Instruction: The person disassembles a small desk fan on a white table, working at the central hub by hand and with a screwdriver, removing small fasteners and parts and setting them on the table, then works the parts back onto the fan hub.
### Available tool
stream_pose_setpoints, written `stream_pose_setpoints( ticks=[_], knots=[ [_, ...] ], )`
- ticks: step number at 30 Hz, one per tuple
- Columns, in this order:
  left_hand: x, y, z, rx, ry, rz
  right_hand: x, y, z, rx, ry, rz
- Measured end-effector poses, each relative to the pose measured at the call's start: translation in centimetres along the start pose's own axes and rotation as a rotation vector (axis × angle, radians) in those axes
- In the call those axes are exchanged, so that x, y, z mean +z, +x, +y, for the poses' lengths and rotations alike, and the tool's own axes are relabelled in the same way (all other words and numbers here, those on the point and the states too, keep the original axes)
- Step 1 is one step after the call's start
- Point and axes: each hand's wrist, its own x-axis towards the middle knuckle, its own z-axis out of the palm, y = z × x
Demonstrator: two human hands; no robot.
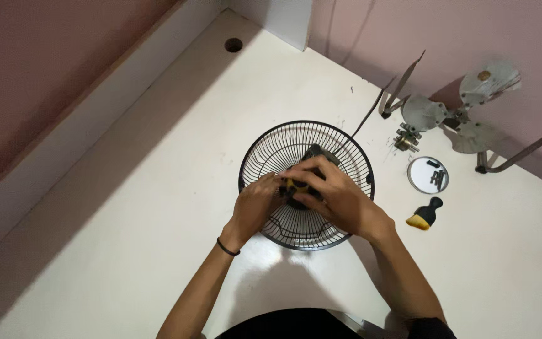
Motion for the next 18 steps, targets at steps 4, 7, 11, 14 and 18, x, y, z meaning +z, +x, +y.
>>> stream_pose_setpoints(
  ticks=[4,7,11,14,18],
  knots=[
    [0.1,-0.2,-0.1,0.038,-0.041,0.055,0.1,0.0,-0.1,-0.049,-0.028,0.016],
    [0.1,-0.2,-0.1,0.025,-0.046,0.046,0.0,-0.2,-0.1,-0.074,0.006,0.039],
    [0.1,-0.1,-0.1,0.049,-0.050,0.062,0.3,-0.2,0.2,-0.025,-0.002,0.012],
    [0.0,0.1,0.1,0.034,-0.067,0.053,0.7,-0.1,0.6,-0.030,-0.015,0.024],
    [-0.3,0.0,0.2,0.063,-0.066,0.082,0.9,-0.2,0.9,-0.082,-0.042,0.080]
  ],
)
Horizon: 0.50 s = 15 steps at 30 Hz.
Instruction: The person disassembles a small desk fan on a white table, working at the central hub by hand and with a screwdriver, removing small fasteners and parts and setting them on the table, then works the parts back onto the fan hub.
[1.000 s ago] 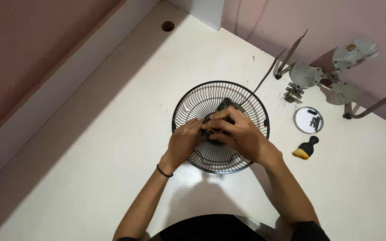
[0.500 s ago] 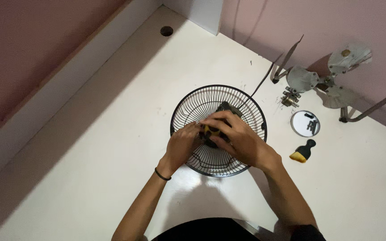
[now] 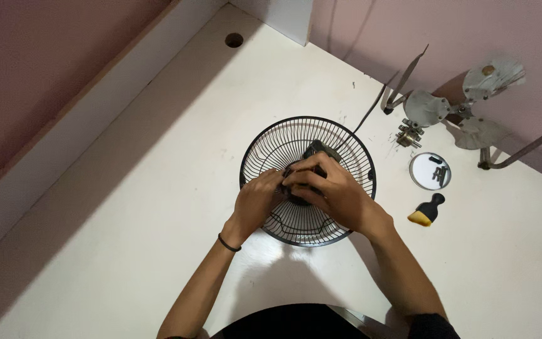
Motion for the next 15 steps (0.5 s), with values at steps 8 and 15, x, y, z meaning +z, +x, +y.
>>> stream_pose_setpoints(
  ticks=[8,15],
  knots=[
    [0.25,0.22,-0.06,-0.062,-0.002,-0.044,-0.32,0.21,-0.51,-0.085,0.009,0.011],
    [0.21,-0.08,-0.20,-0.034,0.007,-0.022,-0.13,0.04,0.02,-0.076,0.026,-0.015]
  ],
)
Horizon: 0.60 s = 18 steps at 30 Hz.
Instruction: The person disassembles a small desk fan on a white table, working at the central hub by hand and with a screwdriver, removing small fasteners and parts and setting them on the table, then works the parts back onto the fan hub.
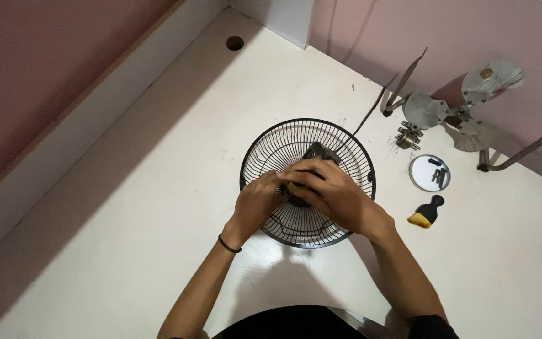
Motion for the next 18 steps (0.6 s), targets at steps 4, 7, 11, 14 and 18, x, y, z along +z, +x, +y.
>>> stream_pose_setpoints(
  ticks=[4,7,11,14,18],
  knots=[
    [0.5,0.0,-0.3,0.026,0.013,0.019,0.5,-0.1,0.3,0.113,0.009,-0.025],
    [0.7,0.0,-0.5,0.064,0.043,0.048,0.7,0.0,0.3,0.089,-0.002,-0.017],
    [0.4,-0.1,-0.4,0.024,0.007,0.016,0.1,0.0,-0.1,0.039,0.015,0.018],
    [0.1,0.0,-0.2,0.038,0.024,0.023,-0.3,0.1,-0.3,-0.011,0.011,0.037],
    [0.1,0.1,-0.1,0.045,0.017,0.026,-0.5,0.2,-0.1,0.036,0.045,-0.031]
  ],
)
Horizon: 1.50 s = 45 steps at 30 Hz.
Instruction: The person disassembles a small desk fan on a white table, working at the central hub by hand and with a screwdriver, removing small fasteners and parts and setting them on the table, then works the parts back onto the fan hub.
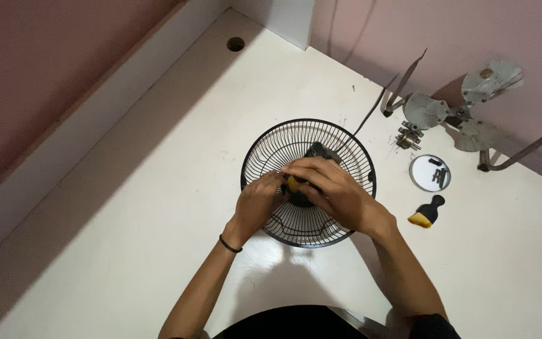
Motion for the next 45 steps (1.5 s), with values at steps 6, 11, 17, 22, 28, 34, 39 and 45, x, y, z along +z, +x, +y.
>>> stream_pose_setpoints(
  ticks=[6,11,17,22,28,34,39,45],
  knots=[
    [0.2,-0.1,-0.3,-0.042,-0.025,-0.029,0.8,-0.3,0.5,0.043,-0.045,0.023],
    [0.5,0.0,-0.4,-0.009,0.026,-0.006,1.2,-0.1,0.7,0.073,-0.042,0.019],
    [0.1,-0.1,-0.2,-0.022,0.014,-0.022,0.7,-0.2,0.2,-0.057,-0.051,0.082],
    [0.2,0.0,-0.1,-0.017,0.002,-0.005,0.9,-0.1,0.6,-0.023,-0.043,0.030],
    [0.1,-0.1,-0.2,-0.065,-0.025,-0.070,1.2,-0.3,0.8,0.006,-0.057,0.034],
    [0.0,0.2,-0.3,-0.025,-0.042,-0.072,0.9,-0.2,0.4,0.067,-0.018,0.012],
    [-0.4,0.5,-0.1,-0.068,-0.130,-0.145,0.6,0.0,0.0,0.067,0.008,0.012],
    [0.0,0.3,0.2,-0.101,-0.074,-0.103,0.7,0.0,-0.1,0.083,0.029,0.017]
  ],
)
